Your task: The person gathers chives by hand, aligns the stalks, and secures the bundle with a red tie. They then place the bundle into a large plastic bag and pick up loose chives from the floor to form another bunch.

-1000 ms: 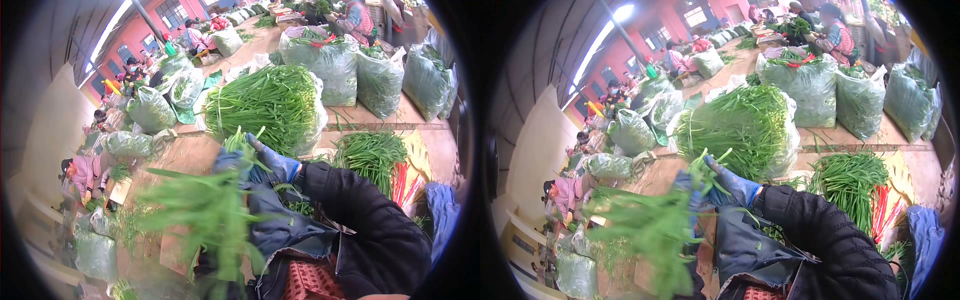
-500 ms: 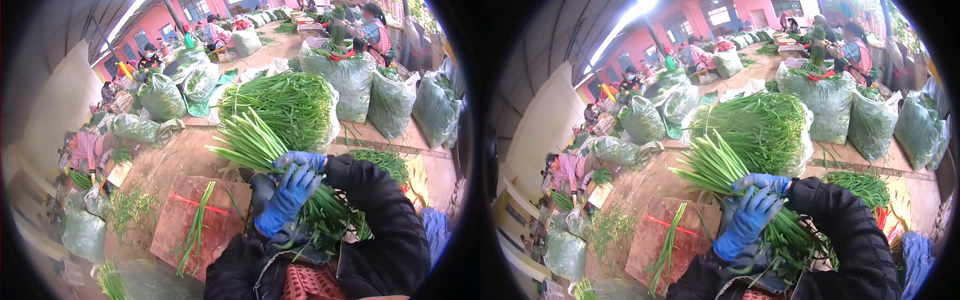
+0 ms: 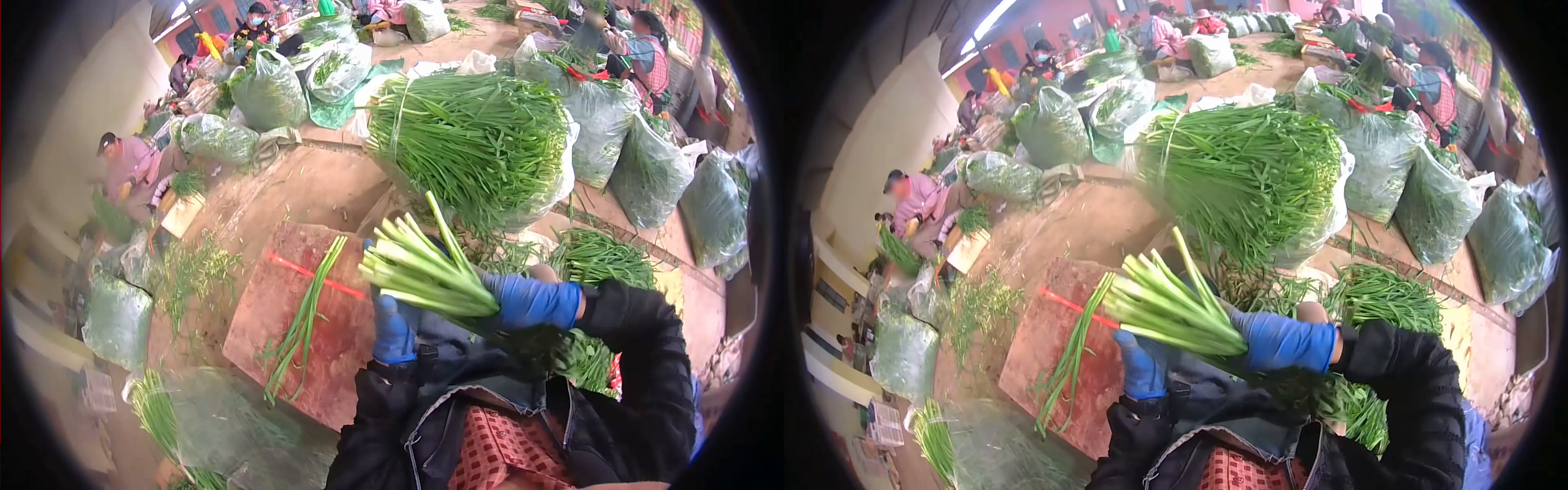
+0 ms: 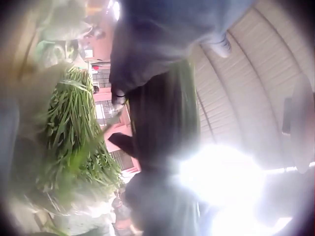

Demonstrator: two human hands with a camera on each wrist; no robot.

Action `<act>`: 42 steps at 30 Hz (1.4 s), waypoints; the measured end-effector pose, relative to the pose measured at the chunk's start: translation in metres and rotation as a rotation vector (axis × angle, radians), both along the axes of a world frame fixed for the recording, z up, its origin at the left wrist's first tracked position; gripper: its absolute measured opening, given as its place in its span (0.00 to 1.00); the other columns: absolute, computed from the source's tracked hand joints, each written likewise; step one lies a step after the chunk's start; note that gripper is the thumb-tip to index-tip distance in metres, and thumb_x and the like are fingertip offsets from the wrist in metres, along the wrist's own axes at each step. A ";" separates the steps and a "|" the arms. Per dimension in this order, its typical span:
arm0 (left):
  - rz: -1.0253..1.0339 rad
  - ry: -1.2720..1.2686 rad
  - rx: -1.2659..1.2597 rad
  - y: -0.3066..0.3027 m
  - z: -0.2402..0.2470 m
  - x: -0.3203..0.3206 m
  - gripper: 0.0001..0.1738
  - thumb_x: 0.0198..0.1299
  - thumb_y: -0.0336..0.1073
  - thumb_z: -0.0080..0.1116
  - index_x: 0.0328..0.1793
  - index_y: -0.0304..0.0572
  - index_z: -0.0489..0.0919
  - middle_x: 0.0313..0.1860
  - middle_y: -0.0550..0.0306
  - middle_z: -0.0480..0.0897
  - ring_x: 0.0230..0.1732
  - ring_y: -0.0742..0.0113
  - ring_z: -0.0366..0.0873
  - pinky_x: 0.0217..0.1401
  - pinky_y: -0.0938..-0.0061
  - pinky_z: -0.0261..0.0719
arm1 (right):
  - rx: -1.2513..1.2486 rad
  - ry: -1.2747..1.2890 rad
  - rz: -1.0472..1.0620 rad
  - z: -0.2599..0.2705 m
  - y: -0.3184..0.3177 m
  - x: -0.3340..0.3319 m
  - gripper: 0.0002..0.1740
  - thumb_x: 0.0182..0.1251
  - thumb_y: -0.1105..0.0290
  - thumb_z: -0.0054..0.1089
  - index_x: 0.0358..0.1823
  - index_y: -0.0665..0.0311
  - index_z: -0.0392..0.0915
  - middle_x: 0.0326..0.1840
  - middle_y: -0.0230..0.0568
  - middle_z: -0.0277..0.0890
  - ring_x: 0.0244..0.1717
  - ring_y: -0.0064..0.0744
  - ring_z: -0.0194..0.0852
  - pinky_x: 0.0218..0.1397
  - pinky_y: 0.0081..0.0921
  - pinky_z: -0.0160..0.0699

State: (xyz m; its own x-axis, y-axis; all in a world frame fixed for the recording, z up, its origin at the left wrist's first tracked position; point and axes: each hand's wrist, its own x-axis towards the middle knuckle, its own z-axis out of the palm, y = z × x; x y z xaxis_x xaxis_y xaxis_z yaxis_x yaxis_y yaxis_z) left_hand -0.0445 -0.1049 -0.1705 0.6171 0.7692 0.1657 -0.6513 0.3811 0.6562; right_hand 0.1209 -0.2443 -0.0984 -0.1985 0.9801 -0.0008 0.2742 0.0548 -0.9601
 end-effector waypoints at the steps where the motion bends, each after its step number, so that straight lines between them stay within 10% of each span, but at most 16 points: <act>1: 0.041 0.059 0.082 0.002 -0.020 -0.002 0.62 0.43 0.70 0.63 0.77 0.48 0.48 0.73 0.49 0.58 0.70 0.51 0.60 0.71 0.55 0.62 | 0.089 -0.247 -0.060 -0.007 -0.007 -0.003 0.47 0.54 0.69 0.61 0.71 0.74 0.43 0.46 0.51 0.75 0.45 0.43 0.75 0.48 0.34 0.75; 6: 0.231 0.047 0.418 -0.017 0.033 0.001 0.58 0.51 0.47 0.68 0.78 0.47 0.39 0.72 0.45 0.57 0.67 0.54 0.64 0.68 0.60 0.68 | -0.034 -0.753 -0.138 0.007 -0.014 -0.021 0.56 0.51 0.65 0.62 0.72 0.77 0.32 0.31 0.59 0.74 0.22 0.54 0.75 0.26 0.43 0.74; 15: -0.083 0.145 0.027 -0.022 0.058 -0.007 0.49 0.49 0.33 0.64 0.76 0.42 0.50 0.68 0.45 0.64 0.64 0.60 0.67 0.67 0.64 0.67 | 0.378 -0.384 -0.088 0.028 0.020 -0.019 0.58 0.53 0.54 0.69 0.72 0.74 0.37 0.47 0.65 0.73 0.46 0.61 0.75 0.49 0.41 0.75; 17: -0.158 0.164 0.122 -0.018 0.066 -0.006 0.49 0.49 0.34 0.64 0.76 0.40 0.50 0.72 0.46 0.61 0.66 0.59 0.65 0.68 0.65 0.65 | -0.054 -0.293 -0.013 0.036 0.028 -0.030 0.56 0.59 0.62 0.66 0.75 0.66 0.31 0.60 0.58 0.69 0.58 0.44 0.73 0.56 0.34 0.72; 21: -0.135 0.275 0.266 -0.014 0.034 -0.024 0.53 0.47 0.38 0.68 0.76 0.37 0.49 0.65 0.51 0.68 0.59 0.63 0.69 0.64 0.68 0.68 | 0.120 -0.576 -0.004 0.013 0.023 -0.036 0.44 0.59 0.48 0.60 0.61 0.78 0.52 0.24 0.62 0.73 0.21 0.61 0.73 0.23 0.49 0.71; 23: -0.187 0.347 0.230 -0.018 0.048 -0.024 0.50 0.48 0.34 0.68 0.75 0.36 0.52 0.54 0.56 0.75 0.53 0.67 0.73 0.60 0.70 0.71 | 0.200 -0.549 0.068 -0.034 0.022 -0.024 0.45 0.60 0.46 0.59 0.61 0.80 0.52 0.24 0.61 0.73 0.21 0.60 0.73 0.23 0.47 0.72; 25: -0.148 0.356 0.238 -0.015 0.038 -0.014 0.43 0.50 0.29 0.65 0.72 0.35 0.57 0.48 0.58 0.78 0.47 0.71 0.75 0.54 0.74 0.74 | 0.254 -0.518 0.140 -0.011 0.032 -0.022 0.47 0.60 0.43 0.57 0.61 0.81 0.52 0.24 0.61 0.73 0.20 0.59 0.73 0.22 0.46 0.72; 27: -0.198 0.247 0.126 -0.019 0.055 -0.012 0.38 0.51 0.26 0.62 0.70 0.34 0.61 0.49 0.57 0.78 0.48 0.70 0.76 0.52 0.74 0.75 | -0.241 -0.953 0.287 0.093 0.027 -0.026 0.41 0.61 0.39 0.53 0.62 0.69 0.64 0.29 0.59 0.77 0.34 0.57 0.78 0.40 0.45 0.75; 28: -0.153 0.202 0.072 -0.022 0.067 -0.010 0.19 0.54 0.24 0.60 0.54 0.36 0.75 0.44 0.58 0.79 0.45 0.69 0.77 0.51 0.74 0.76 | -0.270 -1.001 0.294 0.106 0.030 -0.019 0.43 0.60 0.34 0.49 0.60 0.68 0.68 0.28 0.58 0.77 0.34 0.57 0.78 0.39 0.44 0.76; 33: -0.246 0.296 -0.050 -0.030 0.084 -0.012 0.17 0.53 0.24 0.60 0.51 0.37 0.75 0.43 0.59 0.79 0.46 0.70 0.76 0.53 0.75 0.74 | 0.317 -0.887 0.016 0.174 0.052 0.007 0.35 0.61 0.42 0.55 0.57 0.65 0.71 0.31 0.54 0.78 0.35 0.55 0.78 0.37 0.40 0.76; 37: -0.363 0.315 0.304 -0.030 0.084 -0.005 0.14 0.55 0.27 0.59 0.49 0.38 0.77 0.43 0.59 0.79 0.45 0.72 0.76 0.44 0.76 0.75 | 0.709 -0.455 0.097 0.165 0.090 -0.016 0.26 0.65 0.48 0.52 0.48 0.64 0.76 0.28 0.48 0.78 0.31 0.52 0.78 0.35 0.38 0.75; 39: 0.146 0.534 1.261 -0.024 0.010 -0.016 0.25 0.53 0.26 0.58 0.59 0.39 0.69 0.48 0.54 0.77 0.48 0.63 0.77 0.55 0.70 0.75 | 0.618 -0.534 0.234 0.119 0.093 -0.023 0.27 0.65 0.46 0.51 0.44 0.67 0.77 0.30 0.49 0.79 0.32 0.53 0.78 0.36 0.39 0.75; 40: -0.310 0.436 0.402 -0.007 -0.078 -0.016 0.15 0.60 0.33 0.56 0.53 0.40 0.76 0.42 0.57 0.79 0.44 0.71 0.77 0.40 0.73 0.80 | 0.512 -0.604 0.381 0.092 0.095 -0.029 0.30 0.66 0.44 0.49 0.40 0.69 0.77 0.32 0.51 0.79 0.34 0.55 0.77 0.38 0.41 0.75; 42: -0.345 0.487 0.429 -0.023 -0.037 -0.024 0.15 0.60 0.33 0.56 0.53 0.40 0.75 0.42 0.57 0.79 0.44 0.70 0.78 0.40 0.73 0.80 | 0.402 -0.672 0.521 0.075 0.098 -0.032 0.33 0.66 0.42 0.47 0.36 0.71 0.77 0.33 0.53 0.79 0.35 0.56 0.77 0.40 0.42 0.75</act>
